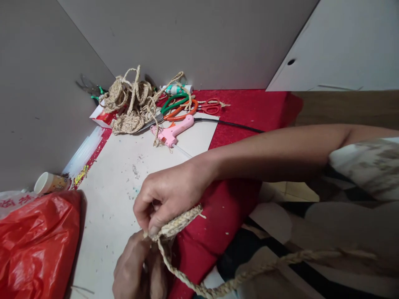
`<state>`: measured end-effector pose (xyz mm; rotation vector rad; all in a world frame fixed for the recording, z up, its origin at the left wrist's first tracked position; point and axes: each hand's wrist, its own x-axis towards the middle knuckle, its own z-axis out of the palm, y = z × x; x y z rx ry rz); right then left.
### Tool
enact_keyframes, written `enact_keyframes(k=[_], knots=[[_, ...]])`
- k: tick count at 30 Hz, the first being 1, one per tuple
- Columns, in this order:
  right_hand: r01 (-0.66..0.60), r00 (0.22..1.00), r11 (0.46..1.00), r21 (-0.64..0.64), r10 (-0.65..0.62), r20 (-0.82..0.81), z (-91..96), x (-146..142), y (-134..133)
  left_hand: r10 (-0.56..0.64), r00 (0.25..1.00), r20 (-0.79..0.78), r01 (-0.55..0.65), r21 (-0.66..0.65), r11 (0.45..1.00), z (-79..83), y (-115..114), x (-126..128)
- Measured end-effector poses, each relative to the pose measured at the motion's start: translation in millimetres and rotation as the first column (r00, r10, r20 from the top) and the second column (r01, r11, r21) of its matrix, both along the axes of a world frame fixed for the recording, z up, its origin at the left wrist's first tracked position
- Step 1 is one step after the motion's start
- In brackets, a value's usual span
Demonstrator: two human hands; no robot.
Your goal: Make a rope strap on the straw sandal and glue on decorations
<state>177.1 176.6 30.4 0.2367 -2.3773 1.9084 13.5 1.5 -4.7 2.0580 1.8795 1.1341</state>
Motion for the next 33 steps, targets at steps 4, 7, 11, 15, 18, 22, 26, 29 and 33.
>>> enact_keyframes(k=[4, 7, 11, 15, 18, 22, 26, 29, 33], knots=[[-0.017, 0.999, 0.985, 0.17, 0.025, -0.045, -0.7, 2.0, 2.3, -0.09, 0.996, -0.005, 0.09, -0.035, 0.995, -5.8, -3.0, -6.8], [-0.027, 0.998, 0.967, 0.255, 0.04, -0.045, -1.7, 2.1, 2.7, -0.092, 0.994, -0.05, 0.094, 0.023, 0.995, -13.3, -7.0, -1.5], [0.011, 0.994, 0.929, 0.369, 0.031, -0.107, -5.3, 1.9, -0.2, 0.057, 0.998, -0.03, -0.052, 0.135, 0.99, -20.3, -8.9, 11.6], [0.086, 0.99, 0.965, 0.249, -0.055, -0.13, -5.2, 2.7, -6.7, 0.012, 1.0, 0.023, -0.015, 0.134, 0.991, -11.9, -2.8, 3.5], [0.168, 0.985, 0.982, 0.081, -0.164, -0.062, -3.8, 1.7, -12.2, -0.148, 0.988, 0.047, 0.148, 0.021, 0.989, -1.9, 0.0, -6.5], [0.271, 0.963, 0.961, -0.054, -0.271, 0.004, -6.3, -2.5, -18.6, 0.079, 0.989, 0.127, -0.098, 0.149, 0.984, -0.1, 0.0, 9.3], [0.335, 0.94, 0.924, -0.183, -0.34, 0.002, -11.7, -6.4, -24.8, 0.21, 0.944, 0.255, -0.277, 0.264, 0.924, -5.7, 5.1, 36.6], [0.335, 0.939, 0.897, -0.29, -0.342, 0.028, -12.6, -7.6, -28.3, 0.239, 0.916, 0.322, -0.341, 0.311, 0.887, -7.8, 8.7, 43.3], [0.357, 0.93, 0.839, -0.411, -0.361, 0.071, -9.9, -7.6, -26.9, 0.315, 0.888, 0.336, -0.409, 0.261, 0.874, -7.4, 4.5, 44.0]])
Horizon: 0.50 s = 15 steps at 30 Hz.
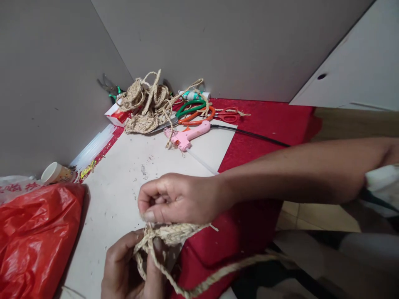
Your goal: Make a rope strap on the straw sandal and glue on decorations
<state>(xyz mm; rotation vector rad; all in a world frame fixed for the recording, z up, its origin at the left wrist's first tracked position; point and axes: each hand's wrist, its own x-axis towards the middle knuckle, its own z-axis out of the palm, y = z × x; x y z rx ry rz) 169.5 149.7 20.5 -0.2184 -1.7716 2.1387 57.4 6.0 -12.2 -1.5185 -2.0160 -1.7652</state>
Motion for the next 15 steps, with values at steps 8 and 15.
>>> enact_keyframes(k=[8, 15], knots=[[-0.209, 0.978, 0.977, 0.031, 0.208, 0.032, 7.0, 4.1, 18.3, -0.103, 0.994, -0.032, 0.101, -0.05, 0.994, -0.4, -7.3, -6.2], [-0.009, 1.0, 0.877, 0.481, 0.022, -0.02, 6.9, 3.5, 17.8, -0.294, 0.948, -0.12, 0.28, -0.121, 0.952, 7.9, -0.6, -29.6]])
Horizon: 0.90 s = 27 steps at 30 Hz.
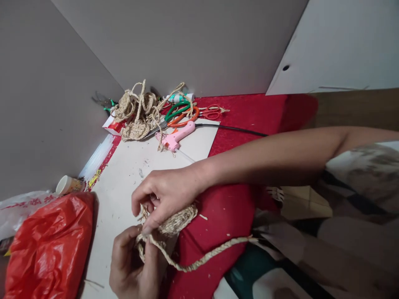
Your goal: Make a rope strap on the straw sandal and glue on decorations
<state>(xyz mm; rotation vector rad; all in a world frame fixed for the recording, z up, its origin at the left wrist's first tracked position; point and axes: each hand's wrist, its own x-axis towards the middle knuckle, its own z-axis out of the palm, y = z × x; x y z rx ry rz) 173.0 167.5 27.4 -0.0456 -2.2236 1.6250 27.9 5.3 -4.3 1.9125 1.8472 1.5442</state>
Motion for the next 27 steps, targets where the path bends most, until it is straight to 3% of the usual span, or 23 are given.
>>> enact_keyframes(k=[2, 4, 7, 10, 15, 22, 25, 27], knots=[[-0.038, 0.999, 0.999, 0.014, 0.038, -0.018, -0.5, -1.4, -0.9, -0.025, 0.999, -0.035, 0.025, -0.006, 1.0, 0.0, -1.3, -1.8], [-0.11, 0.994, 0.989, -0.097, 0.11, -0.002, -1.8, -3.6, -0.6, -0.032, 0.997, -0.064, 0.033, 0.015, 0.999, -0.8, -2.3, -2.0], [-0.235, 0.965, 0.912, -0.337, 0.26, 0.03, -5.8, -7.7, 1.2, -0.03, 0.996, -0.087, 0.036, 0.068, 0.997, -1.5, -1.7, 1.1], [-0.307, 0.935, 0.856, -0.415, 0.353, 0.037, -10.1, -10.8, 3.2, -0.033, 0.994, -0.104, 0.042, 0.083, 0.996, -0.5, 0.8, 7.4], [-0.349, 0.922, 0.853, -0.389, 0.386, 0.018, -11.8, -12.0, 4.5, 0.011, 0.993, -0.114, -0.001, 0.088, 0.996, 4.4, -2.1, 12.3], [-0.348, 0.93, 0.894, -0.282, 0.368, 0.019, -7.0, -8.8, -9.5, 0.121, 0.985, -0.123, -0.11, 0.093, 0.99, 11.0, -23.6, 16.0], [-0.252, 0.966, 0.954, -0.16, 0.257, 0.013, -5.8, -6.1, -15.0, 0.189, 0.978, -0.087, -0.185, 0.043, 0.982, 7.1, -26.6, 19.4], [-0.092, 0.995, 0.995, -0.046, 0.091, -0.042, -4.0, -3.3, -15.8, 0.244, 0.968, -0.055, -0.245, -0.012, 0.969, 4.1, -23.6, 17.3]])
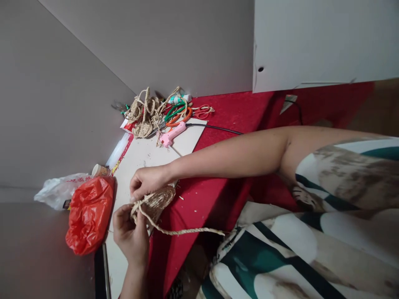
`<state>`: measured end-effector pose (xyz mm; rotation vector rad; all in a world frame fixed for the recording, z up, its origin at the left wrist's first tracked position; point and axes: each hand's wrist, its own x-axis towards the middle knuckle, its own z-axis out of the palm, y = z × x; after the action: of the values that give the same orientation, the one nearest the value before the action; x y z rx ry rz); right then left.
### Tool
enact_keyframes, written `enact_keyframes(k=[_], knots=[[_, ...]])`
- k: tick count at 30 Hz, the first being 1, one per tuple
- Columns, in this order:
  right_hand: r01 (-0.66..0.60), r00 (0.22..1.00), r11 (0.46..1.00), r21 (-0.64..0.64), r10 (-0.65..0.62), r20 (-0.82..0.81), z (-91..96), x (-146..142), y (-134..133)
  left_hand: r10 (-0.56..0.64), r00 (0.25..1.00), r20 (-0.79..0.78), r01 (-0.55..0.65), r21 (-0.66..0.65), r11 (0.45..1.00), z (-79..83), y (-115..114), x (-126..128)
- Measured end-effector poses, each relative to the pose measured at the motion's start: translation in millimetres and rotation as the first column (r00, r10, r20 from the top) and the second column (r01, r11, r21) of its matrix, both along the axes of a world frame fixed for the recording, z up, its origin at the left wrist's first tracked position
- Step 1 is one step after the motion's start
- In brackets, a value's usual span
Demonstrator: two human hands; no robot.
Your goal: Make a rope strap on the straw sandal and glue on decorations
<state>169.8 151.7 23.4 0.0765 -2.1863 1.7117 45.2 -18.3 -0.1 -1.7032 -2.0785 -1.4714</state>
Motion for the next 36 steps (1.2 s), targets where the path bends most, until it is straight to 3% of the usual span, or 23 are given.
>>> enact_keyframes(k=[3, 5, 8, 10, 17, 21, 28, 33, 36], knots=[[0.256, 0.958, 0.959, 0.124, -0.235, -0.163, 6.4, 7.5, -0.5, 0.085, 0.995, 0.046, -0.083, -0.038, 0.996, -2.2, 9.0, -9.0], [0.363, 0.924, 0.89, 0.276, -0.305, -0.231, 11.7, 13.8, -2.8, 0.12, 0.992, 0.047, -0.118, -0.036, 0.992, -1.8, 14.9, -14.7], [0.352, 0.934, 0.728, 0.588, -0.317, -0.167, 15.8, 20.1, -9.3, 0.141, 0.99, 0.03, -0.141, -0.005, 0.99, -1.0, 20.0, -17.2], [0.274, 0.951, 0.693, 0.666, -0.3, -0.079, 14.5, 19.9, -13.4, 0.142, 0.99, 0.022, -0.142, 0.021, 0.99, -1.5, 20.9, -15.4], [0.092, 0.986, 0.843, 0.53, -0.151, 0.07, 2.0, 5.2, -15.8, 0.054, 0.998, 0.027, -0.054, 0.007, 0.999, -4.2, 14.6, -6.3], [0.009, 0.992, 0.9, 0.436, -0.065, 0.112, -3.7, 1.1, -14.7, 0.041, 0.998, 0.045, -0.042, 0.036, 0.998, -8.1, 9.5, -3.3], [-0.163, 0.97, 0.944, 0.287, 0.101, 0.221, -3.4, 6.1, -16.8, 0.062, 0.994, 0.085, -0.069, 0.092, 0.993, -16.8, 5.1, 2.5], [-0.237, 0.943, 0.966, 0.099, 0.205, 0.262, -2.5, 6.8, -15.9, 0.064, 0.995, 0.071, -0.072, 0.106, 0.992, -16.2, 4.4, 5.3], [-0.249, 0.942, 0.965, 0.082, 0.222, 0.25, -3.1, 6.8, -15.9, 0.069, 0.996, 0.058, -0.075, 0.109, 0.991, -15.3, 4.5, 6.0]])
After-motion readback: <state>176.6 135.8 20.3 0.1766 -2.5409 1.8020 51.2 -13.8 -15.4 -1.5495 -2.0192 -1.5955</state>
